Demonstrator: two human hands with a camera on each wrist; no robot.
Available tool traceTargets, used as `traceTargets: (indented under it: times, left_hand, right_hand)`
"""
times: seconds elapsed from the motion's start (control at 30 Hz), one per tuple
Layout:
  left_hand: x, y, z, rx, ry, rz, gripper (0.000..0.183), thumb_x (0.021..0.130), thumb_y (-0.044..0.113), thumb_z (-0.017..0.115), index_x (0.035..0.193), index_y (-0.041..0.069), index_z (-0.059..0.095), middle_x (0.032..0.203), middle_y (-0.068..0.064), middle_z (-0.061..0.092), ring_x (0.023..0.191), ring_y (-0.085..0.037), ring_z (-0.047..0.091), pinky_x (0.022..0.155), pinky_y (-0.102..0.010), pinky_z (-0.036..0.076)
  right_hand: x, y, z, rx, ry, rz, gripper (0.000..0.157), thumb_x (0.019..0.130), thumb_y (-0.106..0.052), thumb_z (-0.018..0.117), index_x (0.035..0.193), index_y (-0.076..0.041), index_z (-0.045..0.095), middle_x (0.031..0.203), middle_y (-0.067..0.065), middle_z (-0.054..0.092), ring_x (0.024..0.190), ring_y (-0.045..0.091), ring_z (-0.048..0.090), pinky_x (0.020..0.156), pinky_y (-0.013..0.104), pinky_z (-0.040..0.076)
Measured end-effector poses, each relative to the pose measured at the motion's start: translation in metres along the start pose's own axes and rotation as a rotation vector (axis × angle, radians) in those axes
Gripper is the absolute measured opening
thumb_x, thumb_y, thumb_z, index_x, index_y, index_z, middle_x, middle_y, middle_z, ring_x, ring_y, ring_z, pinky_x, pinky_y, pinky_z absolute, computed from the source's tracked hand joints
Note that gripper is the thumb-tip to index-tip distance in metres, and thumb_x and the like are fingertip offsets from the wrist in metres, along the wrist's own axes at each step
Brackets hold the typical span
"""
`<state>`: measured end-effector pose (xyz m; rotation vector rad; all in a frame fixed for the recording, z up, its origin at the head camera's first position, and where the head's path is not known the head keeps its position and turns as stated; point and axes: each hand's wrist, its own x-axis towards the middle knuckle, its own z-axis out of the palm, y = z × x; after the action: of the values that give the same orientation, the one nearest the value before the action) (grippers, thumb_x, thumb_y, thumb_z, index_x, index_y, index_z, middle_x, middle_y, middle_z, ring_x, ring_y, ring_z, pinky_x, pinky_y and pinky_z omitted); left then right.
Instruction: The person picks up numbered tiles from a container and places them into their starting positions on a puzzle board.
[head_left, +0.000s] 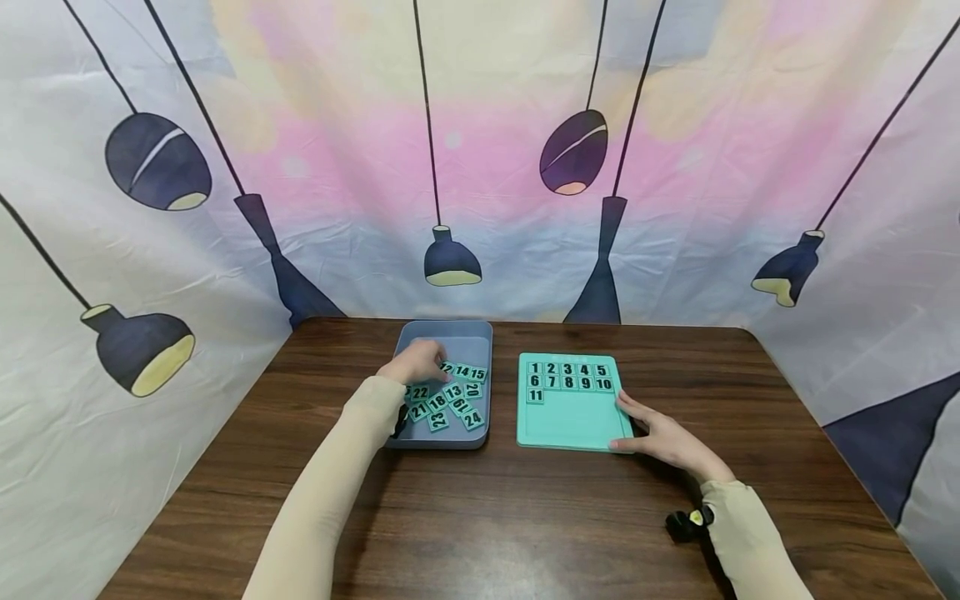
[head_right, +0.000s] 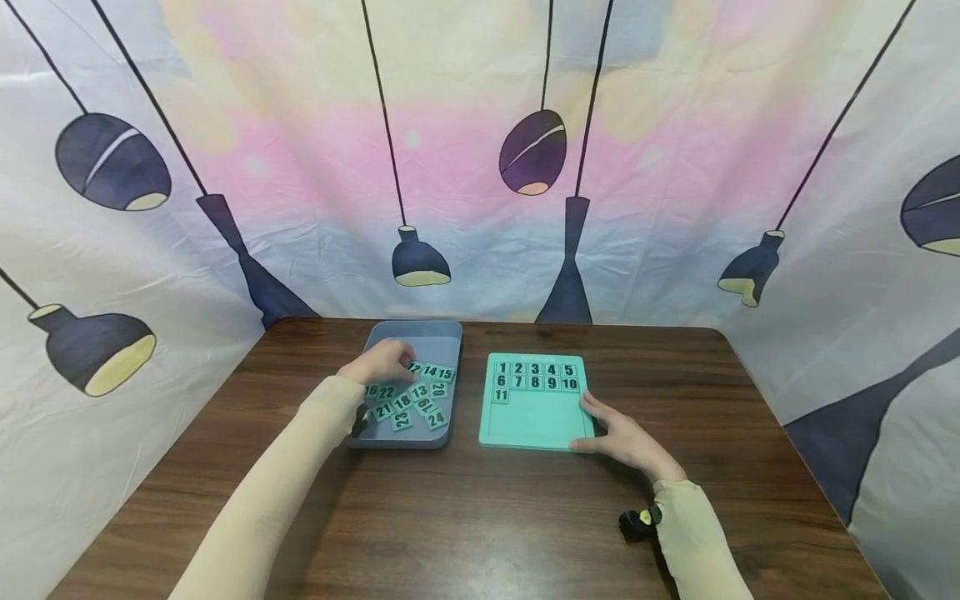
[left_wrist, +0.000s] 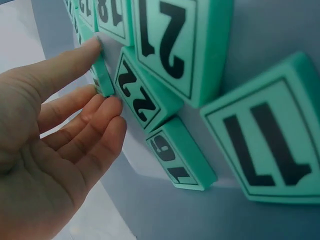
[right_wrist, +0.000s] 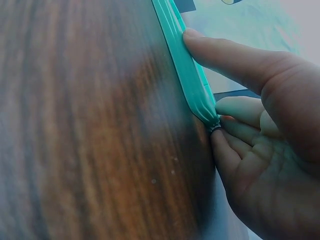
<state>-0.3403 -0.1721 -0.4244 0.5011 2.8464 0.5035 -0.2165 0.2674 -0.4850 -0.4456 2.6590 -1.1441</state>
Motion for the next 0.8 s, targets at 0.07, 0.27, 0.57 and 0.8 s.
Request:
traceTargets:
  times: [0.07, 0.27, 0.57, 0.8]
  left_hand:
    - [0.0001, -0.0008, 0.0000, -0.003, -0.003, 0.003, 0.042, 0.089, 0.015, 0.079, 0.124, -0.004, 0.066, 0.110, -0.014, 0.066, 0.099, -0.027, 0.062, 0.089, -0.044, 0.053]
    - [-0.0004, -0.0022, -0.0003, -0.014, -0.002, 0.008, 0.034, 0.089, 0.010, 0.078, 0.118, -0.003, 0.067, 0.096, -0.011, 0.064, 0.086, -0.023, 0.058, 0.084, -0.041, 0.052]
    - [-0.0024, -0.0035, -0.0008, -0.003, 0.016, 0.023, 0.028, 0.089, 0.017, 0.080, 0.107, -0.001, 0.069, 0.091, -0.009, 0.063, 0.081, -0.021, 0.056, 0.076, -0.037, 0.050]
    - [-0.0027, -0.0068, -0.0034, -0.036, -0.017, 0.026, 0.029, 0.090, 0.023, 0.078, 0.076, 0.008, 0.057, 0.067, 0.001, 0.042, 0.060, -0.015, 0.038, 0.061, -0.031, 0.037]
  right_hand:
    - [-0.0004, 0.0003, -0.0001, 0.001, 0.003, 0.002, 0.097, 0.088, -0.046, 0.077, 0.160, -0.007, 0.025, 0.167, 0.015, 0.013, 0.149, 0.046, 0.017, 0.110, 0.064, 0.032]
    - [0.0001, 0.0008, 0.0002, 0.000, 0.002, -0.003, 0.097, 0.088, -0.046, 0.077, 0.160, -0.006, 0.025, 0.167, 0.015, 0.013, 0.149, 0.045, 0.016, 0.111, 0.064, 0.031]
    - [0.0011, 0.0002, -0.0001, 0.013, 0.001, 0.003, 0.097, 0.088, -0.045, 0.077, 0.160, -0.006, 0.024, 0.167, 0.015, 0.013, 0.150, 0.045, 0.015, 0.112, 0.064, 0.030]
    - [0.0003, 0.0011, -0.0004, 0.022, -0.007, 0.003, 0.097, 0.088, -0.045, 0.077, 0.160, -0.006, 0.024, 0.167, 0.015, 0.012, 0.150, 0.045, 0.014, 0.112, 0.063, 0.030]
